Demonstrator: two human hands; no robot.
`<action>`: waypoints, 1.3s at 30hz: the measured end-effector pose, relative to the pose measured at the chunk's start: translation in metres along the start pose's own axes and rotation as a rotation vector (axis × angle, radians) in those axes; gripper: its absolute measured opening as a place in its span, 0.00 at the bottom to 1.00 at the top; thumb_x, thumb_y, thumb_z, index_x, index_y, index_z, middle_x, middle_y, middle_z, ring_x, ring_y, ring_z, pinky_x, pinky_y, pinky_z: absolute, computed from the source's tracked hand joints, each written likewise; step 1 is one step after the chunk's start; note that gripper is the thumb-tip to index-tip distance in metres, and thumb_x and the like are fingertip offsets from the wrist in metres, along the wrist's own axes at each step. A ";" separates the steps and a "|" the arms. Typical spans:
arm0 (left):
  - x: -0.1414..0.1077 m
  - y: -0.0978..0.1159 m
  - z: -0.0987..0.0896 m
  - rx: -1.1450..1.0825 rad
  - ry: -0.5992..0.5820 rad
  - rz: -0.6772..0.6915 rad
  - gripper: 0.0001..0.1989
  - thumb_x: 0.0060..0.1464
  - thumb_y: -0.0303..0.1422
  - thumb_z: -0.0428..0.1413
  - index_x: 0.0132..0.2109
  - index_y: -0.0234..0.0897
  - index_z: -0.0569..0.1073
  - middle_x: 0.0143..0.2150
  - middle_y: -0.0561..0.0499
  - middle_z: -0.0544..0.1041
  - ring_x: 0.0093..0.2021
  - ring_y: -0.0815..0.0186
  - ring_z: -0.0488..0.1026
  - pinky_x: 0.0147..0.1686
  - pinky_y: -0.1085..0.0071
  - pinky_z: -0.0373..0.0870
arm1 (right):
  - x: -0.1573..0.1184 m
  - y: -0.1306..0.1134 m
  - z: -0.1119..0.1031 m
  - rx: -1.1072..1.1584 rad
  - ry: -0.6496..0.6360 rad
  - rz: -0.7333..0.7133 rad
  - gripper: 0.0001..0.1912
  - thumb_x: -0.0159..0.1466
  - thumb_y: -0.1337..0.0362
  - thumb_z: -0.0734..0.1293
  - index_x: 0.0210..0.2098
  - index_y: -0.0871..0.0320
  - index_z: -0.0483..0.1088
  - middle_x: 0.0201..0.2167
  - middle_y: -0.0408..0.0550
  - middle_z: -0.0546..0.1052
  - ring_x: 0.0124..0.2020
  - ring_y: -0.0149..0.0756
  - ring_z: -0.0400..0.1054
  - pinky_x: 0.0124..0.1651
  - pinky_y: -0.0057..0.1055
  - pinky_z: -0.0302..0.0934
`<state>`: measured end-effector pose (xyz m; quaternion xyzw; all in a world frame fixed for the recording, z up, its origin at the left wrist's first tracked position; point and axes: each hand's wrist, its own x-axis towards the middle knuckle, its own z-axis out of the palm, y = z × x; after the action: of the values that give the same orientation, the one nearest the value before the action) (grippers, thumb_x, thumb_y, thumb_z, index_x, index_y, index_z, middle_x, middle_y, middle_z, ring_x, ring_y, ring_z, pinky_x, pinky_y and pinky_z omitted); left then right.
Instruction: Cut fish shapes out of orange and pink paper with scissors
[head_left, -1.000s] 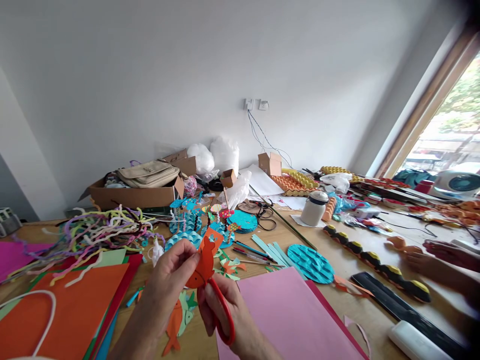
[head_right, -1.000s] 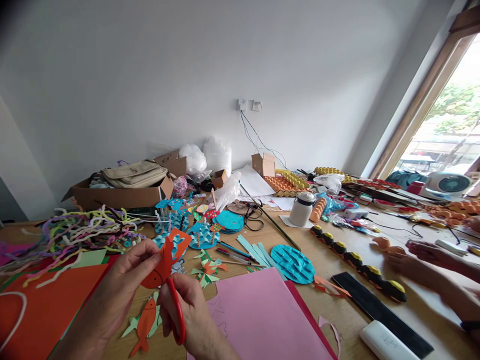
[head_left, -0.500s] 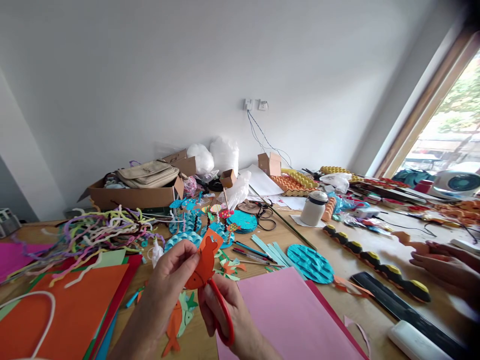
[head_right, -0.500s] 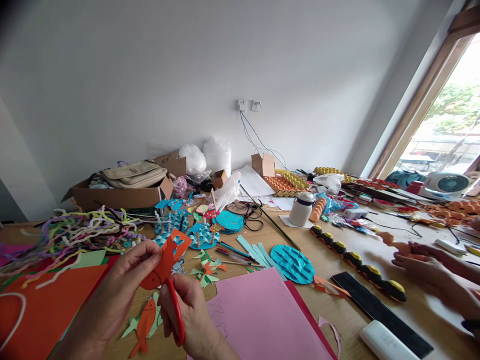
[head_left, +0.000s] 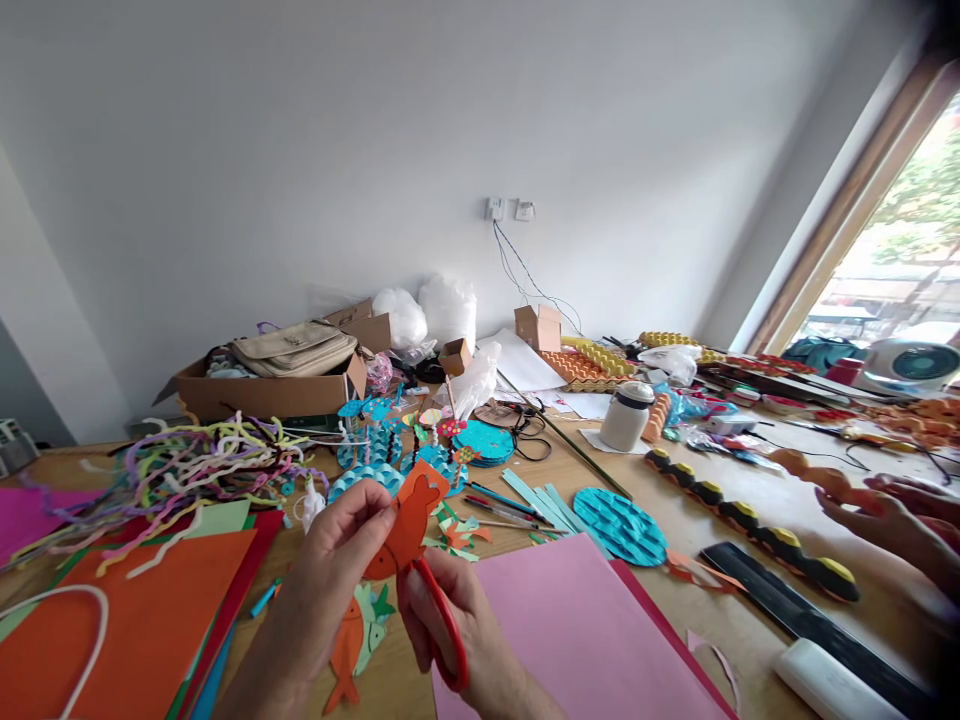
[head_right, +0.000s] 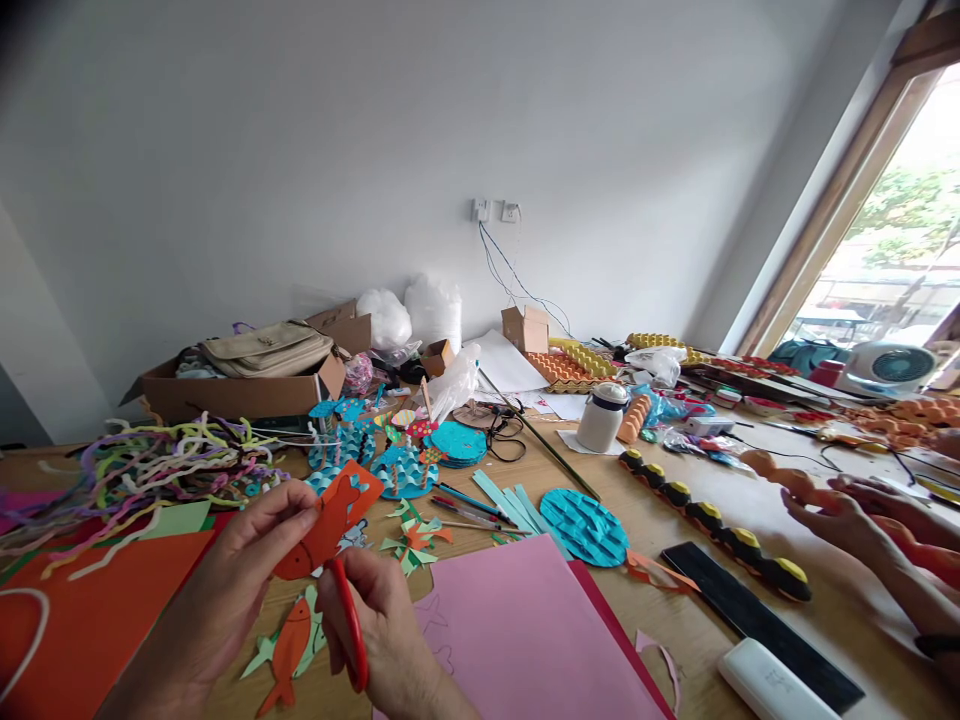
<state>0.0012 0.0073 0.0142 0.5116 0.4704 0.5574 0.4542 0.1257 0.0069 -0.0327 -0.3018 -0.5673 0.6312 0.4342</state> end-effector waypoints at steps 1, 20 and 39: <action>0.000 0.000 0.000 0.011 0.003 0.006 0.10 0.50 0.36 0.54 0.24 0.40 0.65 0.23 0.58 0.60 0.26 0.69 0.54 0.26 0.77 0.54 | 0.000 -0.001 0.000 -0.002 -0.001 0.001 0.31 0.52 0.34 0.62 0.19 0.57 0.58 0.08 0.33 0.58 0.10 0.21 0.46 0.15 0.21 0.40; 0.006 -0.001 -0.009 -0.107 0.134 -0.076 0.11 0.42 0.38 0.63 0.29 0.40 0.69 0.22 0.60 0.68 0.21 0.74 0.61 0.18 0.81 0.53 | 0.000 -0.003 -0.004 -0.066 0.031 0.012 0.27 0.56 0.40 0.63 0.19 0.57 0.57 0.11 0.33 0.56 0.11 0.21 0.48 0.12 0.19 0.43; 0.003 -0.017 0.023 -0.620 0.214 -0.176 0.13 0.36 0.33 0.68 0.31 0.37 0.75 0.27 0.56 0.77 0.29 0.67 0.74 0.32 0.73 0.69 | 0.002 0.013 -0.002 -0.251 0.183 -0.160 0.23 0.61 0.47 0.59 0.20 0.56 0.54 0.14 0.35 0.54 0.16 0.25 0.49 0.17 0.21 0.45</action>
<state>0.0240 0.0138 -0.0012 0.2452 0.3658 0.6830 0.5827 0.1240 0.0104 -0.0455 -0.3639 -0.6221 0.4886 0.4917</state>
